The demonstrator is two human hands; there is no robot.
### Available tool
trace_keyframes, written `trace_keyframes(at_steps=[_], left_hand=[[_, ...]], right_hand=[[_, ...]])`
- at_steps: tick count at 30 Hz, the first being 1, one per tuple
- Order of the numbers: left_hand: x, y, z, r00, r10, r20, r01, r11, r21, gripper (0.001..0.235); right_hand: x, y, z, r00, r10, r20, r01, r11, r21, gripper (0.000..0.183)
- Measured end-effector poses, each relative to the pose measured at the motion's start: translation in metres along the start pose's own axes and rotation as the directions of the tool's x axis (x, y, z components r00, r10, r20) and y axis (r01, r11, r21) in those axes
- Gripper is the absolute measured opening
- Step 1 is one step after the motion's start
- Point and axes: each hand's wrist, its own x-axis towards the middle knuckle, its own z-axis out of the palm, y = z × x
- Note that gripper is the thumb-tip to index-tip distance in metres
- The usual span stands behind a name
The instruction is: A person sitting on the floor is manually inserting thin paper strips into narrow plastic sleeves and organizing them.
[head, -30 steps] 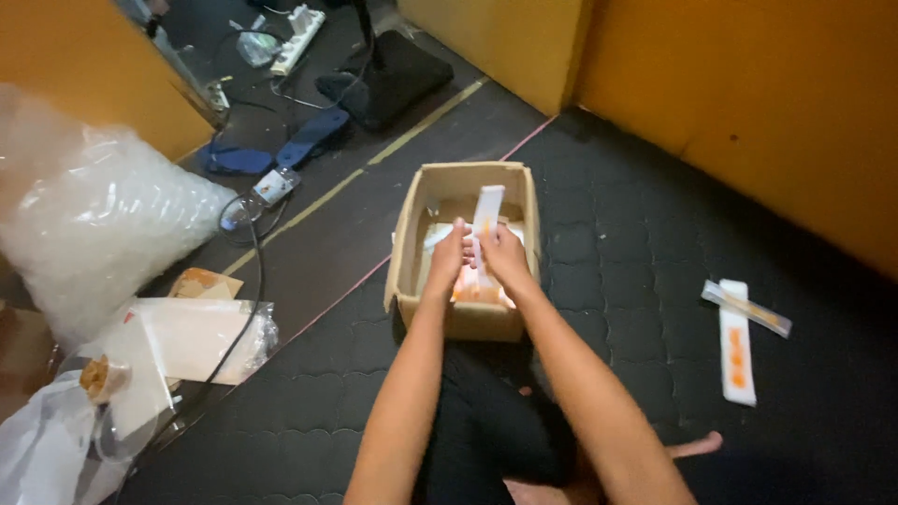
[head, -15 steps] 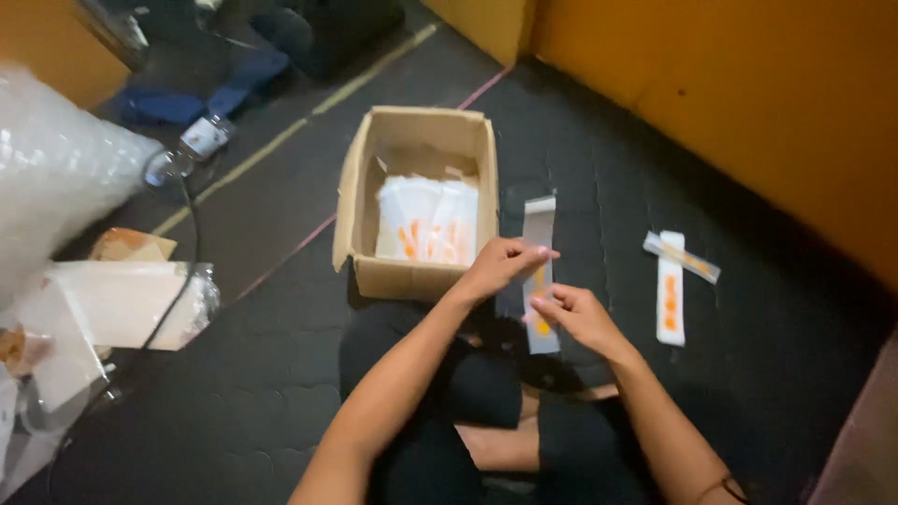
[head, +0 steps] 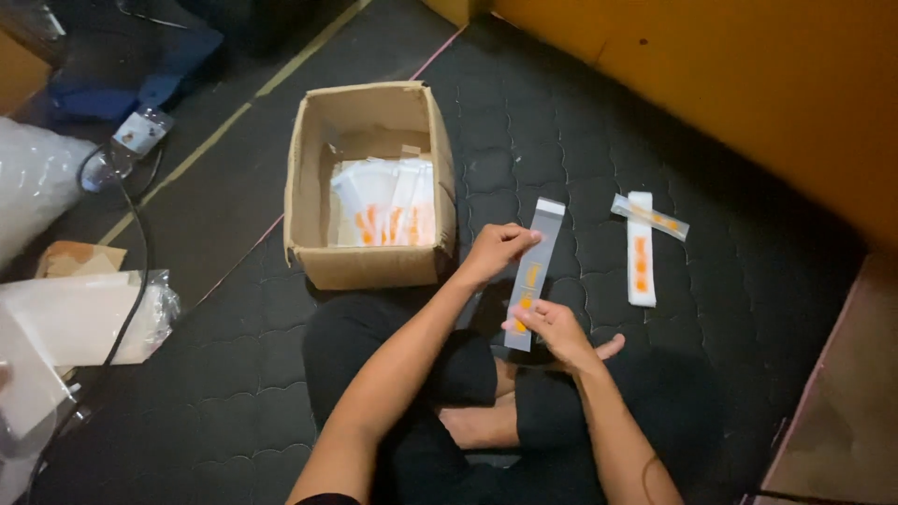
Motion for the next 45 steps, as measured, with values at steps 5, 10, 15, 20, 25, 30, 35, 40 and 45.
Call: trace_keyframes(at_steps=[5,10,15,20,25,30,35,40,45], left_hand=[[0.007,-0.028,-0.015,0.997,-0.055,-0.056,0.054,0.998,-0.019,0.019],[-0.001,-0.004,-0.030,0.989,-0.088,-0.116,0.081,0.995,-0.059,0.016],[-0.007,-0.003,-0.018,0.996,-0.001,-0.088,-0.002,0.999,-0.038,0.016],[-0.008,-0.018,-0.013,0.997,0.008,-0.079,-0.008,1.000,0.008,0.015],[-0.011,-0.016,-0.013,0.996,-0.005,-0.092,0.006,1.000,0.011,0.014],[-0.014,-0.010,-0.012,0.996,0.006,-0.094,-0.001,0.999,0.049,0.013],[-0.012,-0.016,-0.013,0.995,0.006,-0.096,-0.003,0.999,0.038,0.013],[-0.009,-0.017,-0.015,0.996,0.006,-0.094,-0.003,0.999,0.033,0.012],[-0.011,0.000,-0.029,0.990,-0.047,-0.132,0.039,0.997,-0.067,0.017]], right_hand=[[-0.004,-0.011,-0.006,0.997,0.078,0.005,-0.078,0.997,-0.014,0.017],[0.000,-0.004,-0.007,0.993,0.113,0.020,-0.111,0.992,-0.061,0.015],[0.004,0.014,-0.012,0.982,0.164,0.095,-0.154,0.982,-0.111,0.015],[0.014,0.036,-0.017,0.967,0.223,0.126,-0.206,0.970,-0.132,0.018],[0.016,0.037,-0.018,0.958,0.240,0.154,-0.211,0.961,-0.180,0.018],[0.021,0.045,-0.022,0.950,0.262,0.169,-0.236,0.958,-0.160,0.021],[0.020,0.042,-0.021,0.950,0.256,0.177,-0.227,0.959,-0.171,0.019],[0.009,0.020,-0.017,0.952,0.258,0.166,-0.226,0.956,-0.187,0.017],[-0.014,-0.023,-0.033,0.965,0.262,-0.008,-0.252,0.920,-0.299,0.013]])
